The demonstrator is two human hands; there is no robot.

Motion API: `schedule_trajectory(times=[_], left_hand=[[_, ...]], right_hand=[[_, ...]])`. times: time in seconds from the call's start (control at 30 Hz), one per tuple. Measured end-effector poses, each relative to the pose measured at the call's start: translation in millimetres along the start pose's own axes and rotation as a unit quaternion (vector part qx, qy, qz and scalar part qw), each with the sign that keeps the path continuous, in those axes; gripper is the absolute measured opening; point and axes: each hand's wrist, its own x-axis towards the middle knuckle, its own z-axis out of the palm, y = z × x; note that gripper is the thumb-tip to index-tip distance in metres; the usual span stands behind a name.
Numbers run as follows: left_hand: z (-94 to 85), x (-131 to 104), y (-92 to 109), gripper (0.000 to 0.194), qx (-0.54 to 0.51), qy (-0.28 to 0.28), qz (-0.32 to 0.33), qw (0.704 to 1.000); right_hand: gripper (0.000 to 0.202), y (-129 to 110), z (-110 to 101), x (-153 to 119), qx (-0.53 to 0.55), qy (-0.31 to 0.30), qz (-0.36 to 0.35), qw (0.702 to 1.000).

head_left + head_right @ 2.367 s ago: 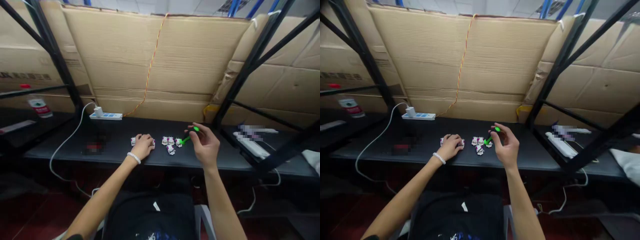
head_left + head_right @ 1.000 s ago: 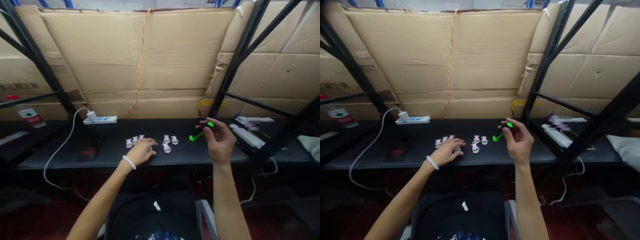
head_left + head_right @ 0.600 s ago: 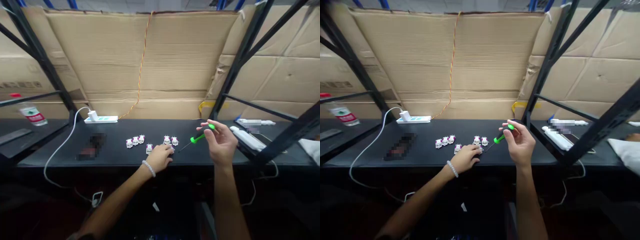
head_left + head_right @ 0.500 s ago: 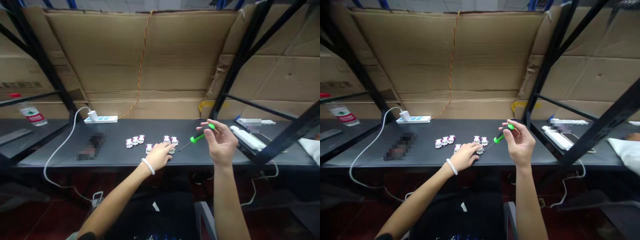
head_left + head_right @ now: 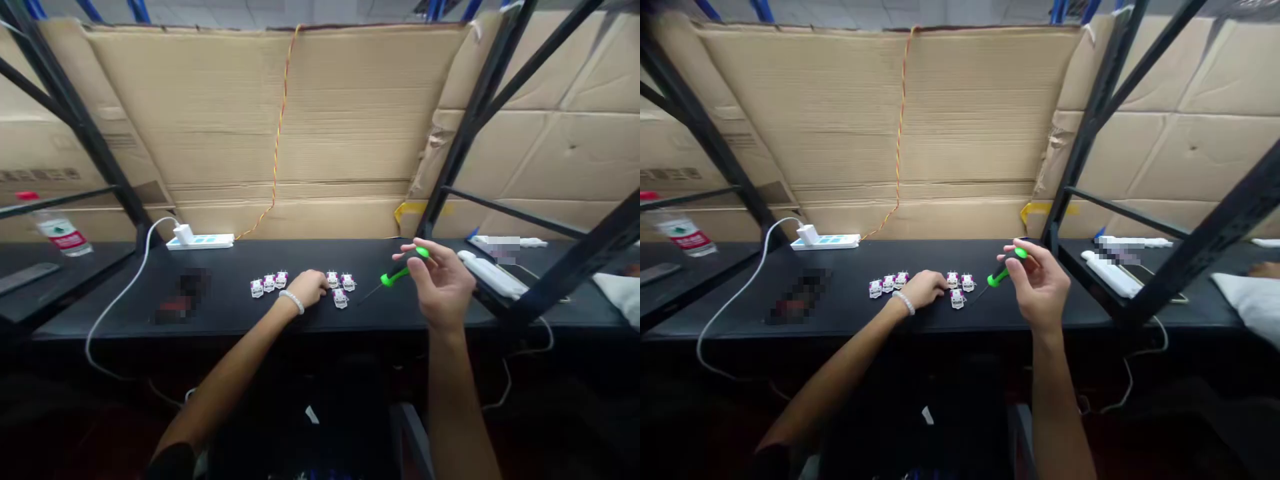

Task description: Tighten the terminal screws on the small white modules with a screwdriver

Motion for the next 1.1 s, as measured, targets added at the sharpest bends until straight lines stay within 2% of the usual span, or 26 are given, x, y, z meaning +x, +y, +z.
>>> schedule_trajectory(times=[0.13,0.47,0.57,0.67,0.9,1.1], left_hand=[[1.1,0.7,-2.9,0.021,0.003,-0.004,-0.004,1.000],[-7.9,-14.8,-11.5,0.037,0.002,0.006,-0.014,1.000],[-11.8,-13.8,-16.8,0.041,0.005,0.002,0.019,1.000],[-11.8,-9.0,-21.9,0.040,0.011,-0.027,0.061,0.998],[-4.9,-2.8,-21.2,0.040,-0.001,-0.050,0.085,0.995],[-10.0,-7.9,-18.8,0.031,-0.009,-0.046,0.108,0.993]], right_hand=[[0.027,-0.8,0.5,0.2,-0.003,-0.004,0.005,1.000],[0.027,0.4,-1.6,-0.3,-0.004,-0.011,0.004,1.000],[0.028,-0.2,-0.9,-1.0,-0.005,-0.012,0.010,1.000],[0.029,0.2,-1.0,-1.8,-0.008,-0.014,0.016,1.000],[0.028,1.4,-2.2,-2.3,-0.010,-0.026,0.019,0.999],[0.027,0.1,-2.3,-2.4,-0.018,-0.026,0.016,0.999]])
